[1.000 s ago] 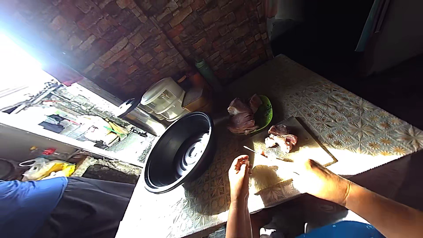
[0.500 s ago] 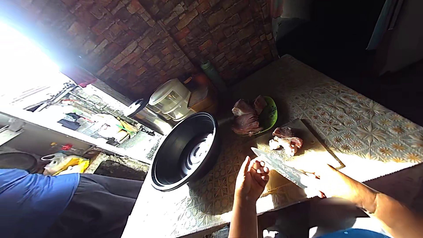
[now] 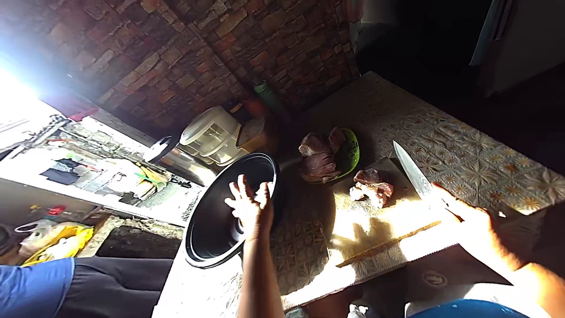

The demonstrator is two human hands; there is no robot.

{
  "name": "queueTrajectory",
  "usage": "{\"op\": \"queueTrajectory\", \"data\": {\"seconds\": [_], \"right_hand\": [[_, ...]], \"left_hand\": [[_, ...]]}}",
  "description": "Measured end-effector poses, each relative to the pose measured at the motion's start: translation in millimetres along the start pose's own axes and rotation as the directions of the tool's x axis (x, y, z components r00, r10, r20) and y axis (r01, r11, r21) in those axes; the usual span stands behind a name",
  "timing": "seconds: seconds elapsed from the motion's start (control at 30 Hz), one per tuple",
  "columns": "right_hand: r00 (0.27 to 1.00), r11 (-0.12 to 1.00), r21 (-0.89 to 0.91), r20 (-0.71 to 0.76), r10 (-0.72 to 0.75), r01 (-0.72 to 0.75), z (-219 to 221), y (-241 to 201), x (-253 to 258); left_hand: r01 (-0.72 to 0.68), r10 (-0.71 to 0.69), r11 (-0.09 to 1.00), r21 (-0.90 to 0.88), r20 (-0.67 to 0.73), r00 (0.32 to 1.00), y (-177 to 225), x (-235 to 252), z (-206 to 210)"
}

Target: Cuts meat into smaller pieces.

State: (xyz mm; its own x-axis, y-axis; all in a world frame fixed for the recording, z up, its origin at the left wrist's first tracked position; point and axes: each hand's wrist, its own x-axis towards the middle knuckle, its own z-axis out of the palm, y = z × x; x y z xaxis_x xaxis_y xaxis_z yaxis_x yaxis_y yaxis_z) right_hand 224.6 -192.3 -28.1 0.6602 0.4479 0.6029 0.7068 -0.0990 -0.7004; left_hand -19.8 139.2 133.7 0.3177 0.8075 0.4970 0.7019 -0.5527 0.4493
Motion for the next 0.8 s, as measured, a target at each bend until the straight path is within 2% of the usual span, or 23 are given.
{"op": "queueTrajectory", "data": {"seconds": [0.07, 0.1, 0.13, 0.17, 0.23, 0.3, 0.43, 0.63, 0.7, 0.8], "right_hand": [[0.999, 1.000, -0.008, 0.035, 0.019, -0.019, -0.3, -1.6, 1.6], [0.998, 0.999, -0.012, 0.045, 0.031, -0.031, -0.1, -2.1, 1.6], [0.998, 0.999, -0.017, 0.049, 0.035, -0.034, 0.6, -1.5, 1.2], [0.998, 0.999, -0.021, 0.056, 0.028, -0.027, 1.1, -1.2, 0.8], [0.998, 1.000, -0.031, 0.058, 0.003, -0.001, 1.1, -1.2, -0.1], [0.998, 0.999, -0.033, 0.051, -0.022, 0.024, 0.2, -1.0, -0.6], [0.996, 0.999, -0.038, 0.088, -0.009, 0.012, -3.3, -1.7, -0.7], [0.992, 0.998, -0.062, 0.123, 0.006, 0.002, -1.6, 1.1, 0.7], [0.993, 0.999, -0.034, 0.116, 0.006, -0.002, -1.5, 1.6, -0.2], [0.994, 1.000, 0.013, 0.110, -0.012, 0.011, -2.5, -6.3, 0.6]], "left_hand": [[-0.250, 0.252, 0.963, 0.101, -0.015, 0.968, 15.8, -20.4, 26.3], [-0.376, 0.377, 0.924, 0.066, -0.006, 0.926, 22.8, -30.6, 43.0], [-0.457, 0.457, 0.889, -0.022, 0.063, 0.887, 31.1, -40.8, 58.8], [-0.470, 0.483, 0.876, -0.109, 0.176, 0.858, 41.1, -50.8, 73.0], [-0.377, 0.442, 0.896, -0.235, 0.401, 0.802, 60.6, -67.1, 98.6], [-0.307, 0.397, 0.917, -0.253, 0.545, 0.738, 70.9, -75.4, 118.3], [-0.313, 0.382, 0.924, -0.220, 0.575, 0.723, 73.6, -79.3, 129.5], [-0.167, 0.299, 0.946, -0.278, 0.547, 0.782, 75.4, -98.9, 107.8], [-0.073, 0.259, 0.938, -0.338, 0.548, 0.795, 73.0, -109.5, 99.5], [0.159, 0.158, 0.870, -0.467, 0.569, 0.807, 71.9, -122.2, 84.8]]}}
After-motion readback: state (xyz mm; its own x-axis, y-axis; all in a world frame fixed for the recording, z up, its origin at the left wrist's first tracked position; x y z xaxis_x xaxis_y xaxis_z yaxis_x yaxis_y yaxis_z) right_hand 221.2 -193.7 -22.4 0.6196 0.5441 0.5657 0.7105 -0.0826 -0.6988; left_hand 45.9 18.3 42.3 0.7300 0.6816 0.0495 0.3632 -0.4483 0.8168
